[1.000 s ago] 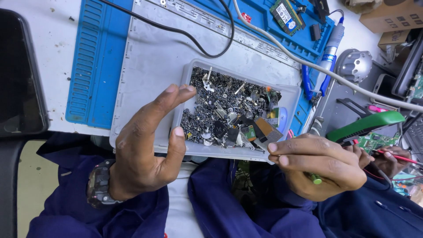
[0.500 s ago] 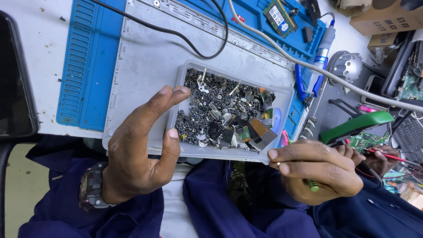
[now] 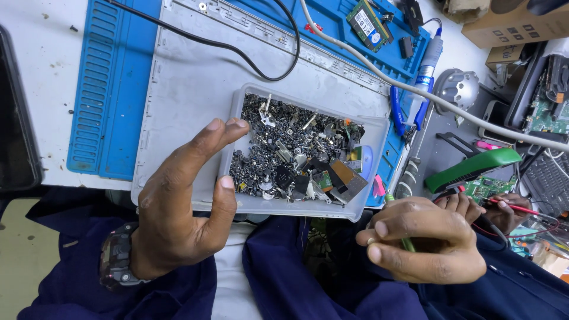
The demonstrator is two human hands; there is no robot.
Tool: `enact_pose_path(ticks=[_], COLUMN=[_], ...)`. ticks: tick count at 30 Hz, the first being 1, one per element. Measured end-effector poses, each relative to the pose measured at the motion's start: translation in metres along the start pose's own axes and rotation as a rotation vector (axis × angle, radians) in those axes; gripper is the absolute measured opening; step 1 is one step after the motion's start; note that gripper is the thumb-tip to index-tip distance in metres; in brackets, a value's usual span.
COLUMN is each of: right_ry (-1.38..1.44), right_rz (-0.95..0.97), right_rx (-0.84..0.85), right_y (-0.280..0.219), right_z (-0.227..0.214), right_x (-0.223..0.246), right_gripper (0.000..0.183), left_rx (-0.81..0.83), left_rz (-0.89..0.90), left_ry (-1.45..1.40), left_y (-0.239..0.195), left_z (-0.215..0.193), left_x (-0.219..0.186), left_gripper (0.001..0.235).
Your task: The person sorts through a container of electronic components and debris using a green-handled tool and their hands. They pick up and move various small parts, including circuit board fragments and metal pieces, within the container.
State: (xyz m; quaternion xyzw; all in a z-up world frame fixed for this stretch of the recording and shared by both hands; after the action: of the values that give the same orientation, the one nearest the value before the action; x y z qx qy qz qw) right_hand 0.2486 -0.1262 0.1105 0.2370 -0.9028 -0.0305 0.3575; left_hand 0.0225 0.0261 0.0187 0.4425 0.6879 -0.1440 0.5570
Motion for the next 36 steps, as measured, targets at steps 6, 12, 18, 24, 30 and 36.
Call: enact_pose_path(ticks=[6, 12, 18, 24, 30, 36], right_ry=[0.027, 0.043, 0.008, -0.275, -0.569, -0.716], right_rz=[-0.116, -0.124, -0.162, 0.094, 0.607, 0.749], right_rx=[0.018, 0.037, -0.058, -0.153, -0.681, -0.369], right_y=[0.010, 0.012, 0.014, 0.002, -0.028, -0.047], right_z=[-0.001, -0.002, 0.007, -0.004, -0.011, -0.013], right_x=[0.000, 0.000, -0.002, 0.013, 0.019, -0.007], right_gripper=[0.009, 0.008, 0.004, 0.022, 0.032, 0.016], left_rx=[0.001, -0.004, 0.000, 0.018, -0.008, 0.006], left_rz=[-0.006, -0.005, 0.000, 0.001, 0.009, 0.016], left_ry=[0.003, 0.000, 0.014, 0.054, 0.046, 0.038], left_y=[0.000, 0.001, 0.001, 0.002, 0.002, -0.003], left_z=[0.000, 0.000, 0.000, -0.002, 0.000, 0.002], left_x=[0.000, -0.001, -0.001, -0.002, -0.005, -0.001], left_gripper=[0.046, 0.046, 0.046, 0.048, 0.046, 0.049])
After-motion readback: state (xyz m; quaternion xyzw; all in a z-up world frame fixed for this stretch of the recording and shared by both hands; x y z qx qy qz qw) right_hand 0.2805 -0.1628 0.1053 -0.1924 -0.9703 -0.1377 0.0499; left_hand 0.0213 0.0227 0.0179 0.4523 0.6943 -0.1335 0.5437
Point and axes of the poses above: each hand's wrist, its own y-axis towards the middle knuckle, its own z-axis out of the palm, x = y × z, the point moved 4 cm from there along y, towards the middle knuckle, and after that the axes turned 14 degrees about x, right-handed, at the moved point
